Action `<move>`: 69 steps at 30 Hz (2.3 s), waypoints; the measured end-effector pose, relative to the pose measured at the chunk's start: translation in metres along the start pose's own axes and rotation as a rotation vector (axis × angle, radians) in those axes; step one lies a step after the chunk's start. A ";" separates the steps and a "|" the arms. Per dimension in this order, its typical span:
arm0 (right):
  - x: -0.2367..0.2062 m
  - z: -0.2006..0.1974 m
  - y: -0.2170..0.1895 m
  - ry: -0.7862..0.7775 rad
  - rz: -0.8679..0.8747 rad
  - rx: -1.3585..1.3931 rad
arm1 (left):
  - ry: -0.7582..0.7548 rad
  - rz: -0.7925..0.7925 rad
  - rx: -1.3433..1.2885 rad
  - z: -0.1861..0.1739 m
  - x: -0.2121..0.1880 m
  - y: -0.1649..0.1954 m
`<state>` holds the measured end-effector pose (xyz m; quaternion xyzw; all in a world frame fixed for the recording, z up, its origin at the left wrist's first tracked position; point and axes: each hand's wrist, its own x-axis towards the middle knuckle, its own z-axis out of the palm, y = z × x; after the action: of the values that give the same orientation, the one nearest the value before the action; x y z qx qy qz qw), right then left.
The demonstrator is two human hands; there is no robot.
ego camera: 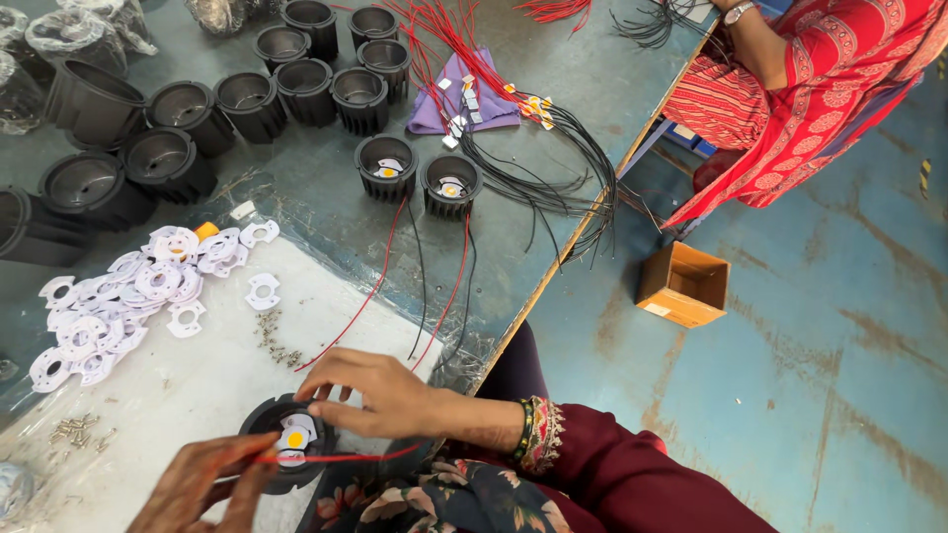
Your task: The person assembles LED light fixtures at a workbench. They place an LED chip into a black finned housing, route the red and black wires, position a white mounting plate over the LED, and use an electric screwdriver to drive screws securing the plate to the housing, repeating the cycle for successive housings.
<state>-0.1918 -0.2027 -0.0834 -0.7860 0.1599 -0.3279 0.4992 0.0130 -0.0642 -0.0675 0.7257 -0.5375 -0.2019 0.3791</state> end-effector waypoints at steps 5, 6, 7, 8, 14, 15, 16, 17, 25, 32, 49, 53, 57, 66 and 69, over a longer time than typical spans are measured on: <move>-0.004 0.006 -0.001 0.011 -0.054 -0.104 | -0.069 0.008 -0.063 -0.015 0.010 -0.081; -0.005 0.006 -0.001 0.006 -0.051 -0.094 | -0.165 -0.026 -0.008 -0.023 0.017 -0.098; -0.005 0.006 -0.001 0.001 -0.046 -0.083 | -0.193 0.004 -0.133 -0.032 0.020 -0.112; -0.006 0.005 -0.001 -0.006 -0.040 -0.073 | -0.229 -0.009 -0.172 -0.040 0.021 -0.124; -0.008 0.003 0.001 -0.026 0.008 -0.046 | -0.148 -0.106 -0.136 -0.067 0.010 -0.132; -0.008 0.003 0.002 -0.013 -0.003 -0.036 | -0.092 -0.095 -0.109 -0.072 0.005 -0.123; -0.008 0.003 0.004 -0.002 -0.013 -0.022 | -0.018 -0.070 -0.080 -0.075 0.000 -0.110; -0.007 0.004 0.005 0.003 -0.024 -0.002 | 0.064 -0.040 -0.047 -0.078 -0.009 -0.095; -0.011 0.003 0.022 -0.067 -0.118 -0.057 | 0.556 0.258 -0.837 -0.043 -0.054 0.005; -0.012 0.017 0.025 -0.145 -0.040 -0.112 | 0.446 0.106 -1.198 -0.040 -0.048 0.030; -0.007 -0.003 -0.037 -0.002 -0.063 0.224 | 0.123 -0.008 -0.027 0.024 -0.042 0.081; -0.005 -0.001 -0.032 -0.001 0.076 0.515 | 0.082 0.061 -0.032 0.037 -0.039 0.081; -0.008 0.000 -0.020 0.048 0.298 0.625 | 0.039 0.103 -0.101 0.024 -0.038 0.076; -0.006 -0.021 -0.028 -0.434 0.296 0.225 | 0.121 0.118 -0.292 -0.006 -0.028 0.085; -0.002 -0.019 -0.038 -0.381 0.230 0.115 | 0.154 0.114 -0.263 -0.001 -0.027 0.083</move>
<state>-0.2092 -0.1970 -0.0447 -0.7807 0.1323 -0.1229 0.5983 -0.0474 -0.0495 -0.0059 0.6517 -0.5158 -0.1924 0.5218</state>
